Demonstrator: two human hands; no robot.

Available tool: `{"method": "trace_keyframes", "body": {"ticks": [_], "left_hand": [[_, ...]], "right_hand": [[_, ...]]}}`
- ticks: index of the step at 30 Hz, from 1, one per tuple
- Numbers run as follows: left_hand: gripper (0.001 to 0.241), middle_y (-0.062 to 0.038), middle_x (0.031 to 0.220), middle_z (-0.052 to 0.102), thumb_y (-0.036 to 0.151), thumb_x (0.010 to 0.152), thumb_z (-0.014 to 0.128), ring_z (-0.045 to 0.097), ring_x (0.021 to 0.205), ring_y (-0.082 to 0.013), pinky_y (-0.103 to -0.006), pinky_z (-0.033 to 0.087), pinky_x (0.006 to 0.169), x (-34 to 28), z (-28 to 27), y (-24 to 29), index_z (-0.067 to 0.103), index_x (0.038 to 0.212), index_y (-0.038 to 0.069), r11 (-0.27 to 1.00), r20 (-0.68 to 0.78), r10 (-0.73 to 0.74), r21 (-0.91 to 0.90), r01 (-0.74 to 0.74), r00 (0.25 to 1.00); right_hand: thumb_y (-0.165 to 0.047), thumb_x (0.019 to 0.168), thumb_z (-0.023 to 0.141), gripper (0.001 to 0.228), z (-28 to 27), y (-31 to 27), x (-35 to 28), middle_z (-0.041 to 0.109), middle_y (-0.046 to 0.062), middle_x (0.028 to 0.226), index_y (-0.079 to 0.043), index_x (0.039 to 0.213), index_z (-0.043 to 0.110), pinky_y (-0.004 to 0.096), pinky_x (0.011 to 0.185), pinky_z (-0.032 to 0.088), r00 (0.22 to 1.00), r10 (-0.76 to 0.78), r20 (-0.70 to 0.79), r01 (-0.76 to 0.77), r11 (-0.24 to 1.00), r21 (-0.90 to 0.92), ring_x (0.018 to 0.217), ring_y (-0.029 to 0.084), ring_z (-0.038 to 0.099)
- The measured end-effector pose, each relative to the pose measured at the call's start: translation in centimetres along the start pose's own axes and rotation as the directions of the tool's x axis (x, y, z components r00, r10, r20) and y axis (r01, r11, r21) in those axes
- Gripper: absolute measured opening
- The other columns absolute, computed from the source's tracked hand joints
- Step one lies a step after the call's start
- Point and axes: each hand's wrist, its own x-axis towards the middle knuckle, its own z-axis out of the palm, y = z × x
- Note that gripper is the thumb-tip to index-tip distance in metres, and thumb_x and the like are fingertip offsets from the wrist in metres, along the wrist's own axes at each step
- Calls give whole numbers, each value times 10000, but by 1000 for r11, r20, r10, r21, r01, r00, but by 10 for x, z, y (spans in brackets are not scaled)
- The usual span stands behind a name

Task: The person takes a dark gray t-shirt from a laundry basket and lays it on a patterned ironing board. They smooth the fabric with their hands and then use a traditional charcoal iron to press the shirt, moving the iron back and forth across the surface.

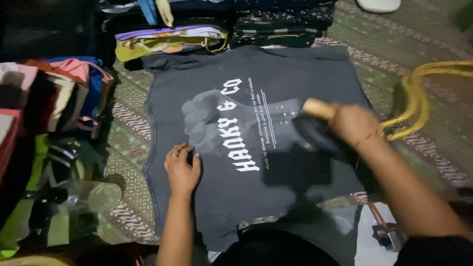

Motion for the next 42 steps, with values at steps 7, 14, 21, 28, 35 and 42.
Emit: {"method": "trace_keyframes", "body": {"ticks": [7,14,21,28,35,42], "left_hand": [[271,-107,1219,649,226,852,704,552,1162,-330,-471,395,1012,7,-4,16,749,1079,86,998,-17,-59,2,59,998],[237,-138,1137,637,239,863,700,540,1092,-347,-466,395,977,16,-1,22,736,1041,87,993,-12,-76,90,76,997],[161,-75,1063,672,299,818,777,607,1149,-364,-536,474,934,14,16,2,736,954,223,988,-65,-78,125,86,995],[172,-88,1096,693,255,821,771,601,1174,-362,-533,469,944,13,8,6,745,979,193,992,-11,-110,53,111,994],[142,-85,1053,691,244,837,761,604,1165,-342,-501,469,949,12,6,9,728,964,188,996,-38,-82,32,83,996],[138,-65,1052,693,251,817,771,603,1160,-335,-484,447,949,12,11,3,731,938,199,991,1,-135,15,135,991]], "right_hand": [[-352,962,639,422,8,116,78,778,238,1123,-136,1311,739,541,773,604,920,381,-91,-388,917,-87,923,426,765],[-379,938,606,308,-26,35,35,788,86,1077,-290,1198,744,454,845,591,970,227,86,-216,969,-119,940,303,755],[-461,838,691,207,16,-71,36,789,31,852,-327,991,734,435,812,640,954,-281,-104,259,948,-182,865,299,784],[-395,962,564,220,10,-118,131,777,74,835,-236,957,716,478,744,624,922,-294,-254,266,954,-139,840,317,779],[-332,995,565,237,14,-115,195,796,119,899,-254,1039,785,529,742,625,972,-3,-235,8,1000,21,900,355,783],[-326,915,602,274,-28,-133,70,807,154,967,-196,1027,815,533,815,624,991,-131,-35,129,990,-47,971,377,773]]}}
